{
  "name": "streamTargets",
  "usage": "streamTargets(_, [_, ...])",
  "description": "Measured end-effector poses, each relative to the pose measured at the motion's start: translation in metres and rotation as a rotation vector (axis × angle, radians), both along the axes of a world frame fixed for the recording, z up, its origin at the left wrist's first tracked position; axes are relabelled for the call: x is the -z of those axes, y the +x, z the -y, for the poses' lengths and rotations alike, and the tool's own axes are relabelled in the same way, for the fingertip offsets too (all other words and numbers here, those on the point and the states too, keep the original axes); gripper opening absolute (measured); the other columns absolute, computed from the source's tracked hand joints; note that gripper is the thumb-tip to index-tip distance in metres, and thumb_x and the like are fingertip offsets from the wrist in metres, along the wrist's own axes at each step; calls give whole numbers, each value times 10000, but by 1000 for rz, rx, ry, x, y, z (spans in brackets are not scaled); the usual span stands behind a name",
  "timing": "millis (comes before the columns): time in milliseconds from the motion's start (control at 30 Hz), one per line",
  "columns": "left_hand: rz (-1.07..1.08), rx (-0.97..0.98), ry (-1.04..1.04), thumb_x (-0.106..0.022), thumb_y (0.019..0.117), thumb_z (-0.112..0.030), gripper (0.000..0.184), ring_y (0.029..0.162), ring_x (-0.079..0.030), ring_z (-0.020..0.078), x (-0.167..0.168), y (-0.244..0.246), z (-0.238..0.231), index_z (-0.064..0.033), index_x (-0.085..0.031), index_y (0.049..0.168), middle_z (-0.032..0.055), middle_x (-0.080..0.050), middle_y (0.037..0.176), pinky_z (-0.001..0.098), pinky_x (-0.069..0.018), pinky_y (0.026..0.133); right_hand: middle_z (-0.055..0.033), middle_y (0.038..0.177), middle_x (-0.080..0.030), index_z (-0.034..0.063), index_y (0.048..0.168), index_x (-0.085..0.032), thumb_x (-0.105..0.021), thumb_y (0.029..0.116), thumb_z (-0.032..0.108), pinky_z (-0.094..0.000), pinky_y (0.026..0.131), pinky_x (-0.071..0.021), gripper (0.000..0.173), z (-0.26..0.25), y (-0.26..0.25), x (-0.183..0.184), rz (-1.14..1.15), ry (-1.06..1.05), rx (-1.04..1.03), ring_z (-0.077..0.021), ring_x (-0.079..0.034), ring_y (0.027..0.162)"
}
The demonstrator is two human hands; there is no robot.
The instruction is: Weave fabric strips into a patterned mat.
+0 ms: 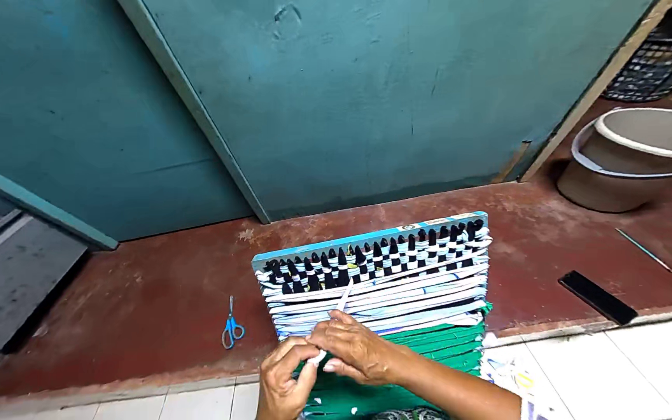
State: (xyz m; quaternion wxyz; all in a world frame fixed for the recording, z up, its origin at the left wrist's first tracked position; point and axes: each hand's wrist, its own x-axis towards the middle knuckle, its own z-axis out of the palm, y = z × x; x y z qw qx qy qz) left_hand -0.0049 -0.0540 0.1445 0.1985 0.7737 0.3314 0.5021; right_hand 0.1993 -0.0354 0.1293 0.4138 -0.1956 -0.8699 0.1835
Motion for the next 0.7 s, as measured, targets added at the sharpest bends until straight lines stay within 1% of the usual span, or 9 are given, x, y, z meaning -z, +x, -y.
streamTargets(67, [8, -12, 0, -669, 933, -230, 140, 910, -674, -18, 2, -2, 1, -111, -718, 879, -20, -719, 911, 133, -559, 810, -151, 1081, -743, -21, 1232, -672, -514, 1056, 212, -432, 1018, -500, 332, -1, 0, 3, 0, 15, 27, -279, -704, 1062])
streamTargets(200, [50, -1, -44, -693, 920, -247, 141, 875, -648, -22, 8, 6, -8, -126, -740, 864, -29, -688, 902, 123, -550, 785, -123, 835, -716, 2, 998, -731, -577, 1008, 134, -398, 773, -550, 203, 0, 4, 9, -12, -18, 92, -262, -704, 816])
streamTargets(267, [102, 29, -185, -698, 904, -235, 191, 808, -650, -36, 15, 13, -17, -53, -731, 853, -31, -706, 865, 129, -550, 736, -149, 823, -712, -20, 950, -728, -585, 987, 87, -416, 761, -581, 183, -5, 10, 11, -7, -111, 140, -281, -714, 800])
streamTargets(367, [193, 30, -563, -585, 904, -68, 285, 647, -588, -16, 27, 27, -40, 66, -654, 1146, -58, -638, 784, 171, -521, 616, -203, 985, -722, -50, 938, -722, -601, 935, 5, -462, 765, -609, 133, -21, 17, 25, 26, -203, 323, -330, -734, 881])
streamTargets(433, [71, -39, -645, -478, 960, -18, 367, 585, -535, 28, 36, 40, -58, 55, -616, 1292, -13, -610, 742, 201, -477, 568, -210, 1228, -711, -62, 913, -719, -602, 951, 1, -488, 832, -609, 138, -32, 21, 34, 86, -223, 409, -356, -741, 1018])
streamTargets(467, [-45, -77, -616, -445, 980, -10, 390, 590, -532, 74, 40, 47, -66, 44, -619, 1324, 37, -626, 752, 247, -474, 584, -202, 1275, -698, -62, 888, -711, -598, 953, 2, -490, 827, -607, 145, -37, 22, 37, 115, -209, 441, -358, -742, 1024])
streamTargets(567, [-383, -140, -558, -412, 1000, 4, 449, 786, -679, 320, 39, 62, -81, 24, -566, 1421, 229, -720, 995, 483, -543, 802, -184, 1334, -677, -67, 908, -717, -558, 972, -3, -495, 821, -595, 183, -48, 25, 41, 237, -214, 491, -374, -736, 1009])
streamTargets(633, [-551, -181, -559, -414, 1016, -10, 470, 988, -704, 438, 32, 69, -85, -4, -527, 1472, 273, -714, 1134, 581, -516, 926, -172, 1389, -647, -73, 946, -715, -518, 988, -15, -496, 838, -583, 209, -53, 27, 41, 317, -251, 481, -382, -727, 1026])
streamTargets(700, [-738, -234, -596, -412, 1043, -52, 483, 1051, -690, 459, 21, 76, -86, -60, -485, 1521, 266, -716, 1133, 594, -505, 943, -155, 1437, -616, -69, 1005, -715, -487, 995, -30, -498, 840, -571, 232, -57, 26, 40, 411, -291, 468, -389, -713, 1039])
